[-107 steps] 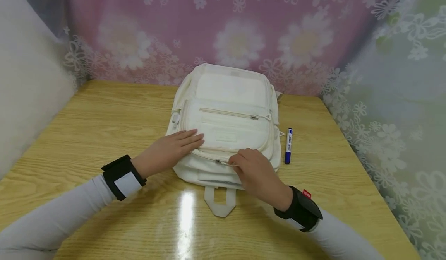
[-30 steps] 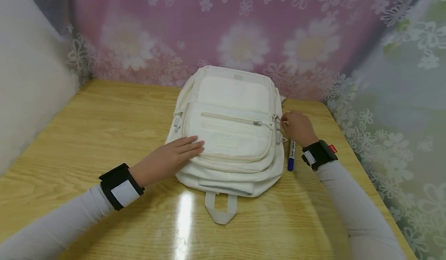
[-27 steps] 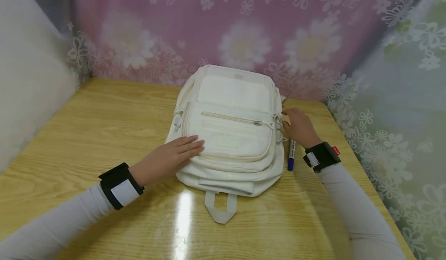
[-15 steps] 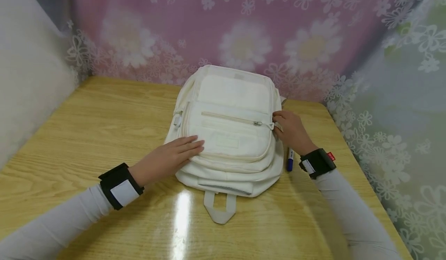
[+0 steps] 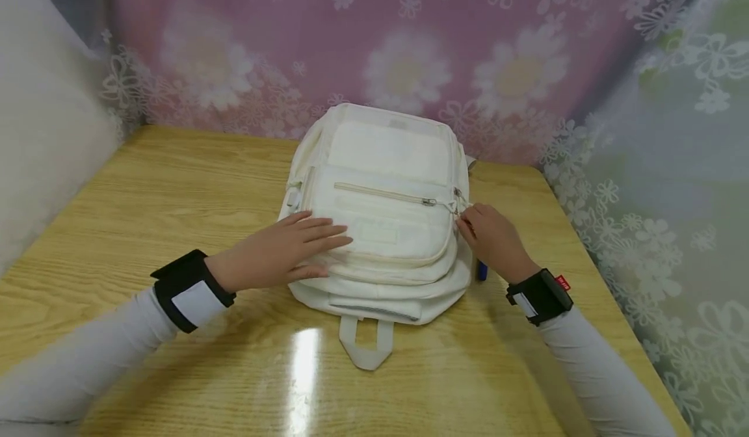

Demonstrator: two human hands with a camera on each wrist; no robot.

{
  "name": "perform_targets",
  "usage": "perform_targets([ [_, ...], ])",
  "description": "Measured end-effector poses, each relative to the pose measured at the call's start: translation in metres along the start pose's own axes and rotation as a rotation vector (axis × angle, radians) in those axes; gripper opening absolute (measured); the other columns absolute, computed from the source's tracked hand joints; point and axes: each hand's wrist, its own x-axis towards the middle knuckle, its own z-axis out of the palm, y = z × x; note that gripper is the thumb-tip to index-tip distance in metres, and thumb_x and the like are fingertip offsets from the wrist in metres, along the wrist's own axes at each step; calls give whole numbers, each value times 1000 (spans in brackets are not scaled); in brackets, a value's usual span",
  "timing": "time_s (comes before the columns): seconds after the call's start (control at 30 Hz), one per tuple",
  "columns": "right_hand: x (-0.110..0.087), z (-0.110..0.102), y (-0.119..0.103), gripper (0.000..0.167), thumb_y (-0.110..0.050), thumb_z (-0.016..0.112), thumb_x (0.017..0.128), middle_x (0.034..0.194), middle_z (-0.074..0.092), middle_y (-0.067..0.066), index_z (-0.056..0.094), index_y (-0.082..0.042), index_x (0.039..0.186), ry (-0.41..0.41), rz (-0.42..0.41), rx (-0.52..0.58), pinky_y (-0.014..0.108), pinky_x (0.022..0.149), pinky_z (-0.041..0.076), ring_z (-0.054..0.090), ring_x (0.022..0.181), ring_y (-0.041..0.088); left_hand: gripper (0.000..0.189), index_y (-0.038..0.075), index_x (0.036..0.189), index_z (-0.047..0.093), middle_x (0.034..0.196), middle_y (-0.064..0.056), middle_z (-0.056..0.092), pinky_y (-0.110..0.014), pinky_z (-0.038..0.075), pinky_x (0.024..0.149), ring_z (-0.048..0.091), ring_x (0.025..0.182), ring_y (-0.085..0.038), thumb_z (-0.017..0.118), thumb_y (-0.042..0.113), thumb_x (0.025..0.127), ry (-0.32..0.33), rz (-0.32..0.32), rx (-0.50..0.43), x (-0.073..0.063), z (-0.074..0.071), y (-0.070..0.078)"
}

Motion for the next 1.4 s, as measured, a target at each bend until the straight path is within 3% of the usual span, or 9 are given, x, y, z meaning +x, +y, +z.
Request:
perform_targets([
  [0.13,-7,-4,-5,15,-16,55,94,79,56,12,59,-2,88,9,3,-3,34,58,43,52,70,24,53,19,143,39,146,-6,42,-44,25,114,38,135,-25,51,40,95,-15,45,132,39,-19,7],
  [0.3,-20,-3,-11,10,-13,59,92,77,55,8,60,-5,87,37,-48,-37,29,54,40,50,67,19,55,21,143,38,148,-6,39,-46,30,112,37,136,-27,54,39,94,-136,26,200,80,-17,18],
  [0.4,-31,-3,-19,9,-11,60,90,72,50,4,58,-8,82,30,-110,-52,24,53,35,43,62,13,57,21,144,38,149,-7,36,-45,34,109,35,137,-28,53,42,93,-227,-16,204,93,-12,25],
  [0.57,-52,-5,-44,13,-12,61,89,69,45,-3,56,-13,77,-61,-178,-14,19,53,32,36,61,7,56,21,144,37,152,-6,32,-45,34,109,32,139,-28,49,44,95,-323,-59,226,96,-9,32],
  [0.87,-66,-12,-87,7,-14,64,87,74,52,-6,59,-14,82,-36,-249,96,16,55,37,42,65,4,49,20,142,42,151,-9,33,-48,32,110,32,139,-31,45,40,98,-259,-73,222,93,-1,38],
  [1.0,-68,-15,-98,4,-16,63,89,77,55,-6,62,-13,88,-71,-146,168,16,56,37,43,66,3,46,22,140,44,148,-9,38,-46,35,108,37,136,-32,49,37,96,-169,-43,235,92,7,39],
  [1.17,-73,-25,-103,7,-19,62,90,68,50,-9,64,-14,86,-124,-2,226,16,53,32,39,58,1,47,28,139,43,144,-4,45,-40,40,106,46,130,-24,55,30,94,-35,90,263,96,16,50],
  [1.27,-76,-31,-102,9,-21,63,89,62,46,-10,64,-14,83,-126,48,215,17,49,30,36,54,1,46,33,139,43,143,0,45,-39,40,105,46,129,-21,54,26,95,-21,162,274,104,15,61],
  [1.4,-79,-34,-98,14,-23,64,88,59,43,-10,63,-15,77,-143,107,200,17,48,28,34,51,2,44,36,136,46,144,4,43,-39,38,108,45,129,-18,53,21,96,-69,205,317,114,11,73],
])
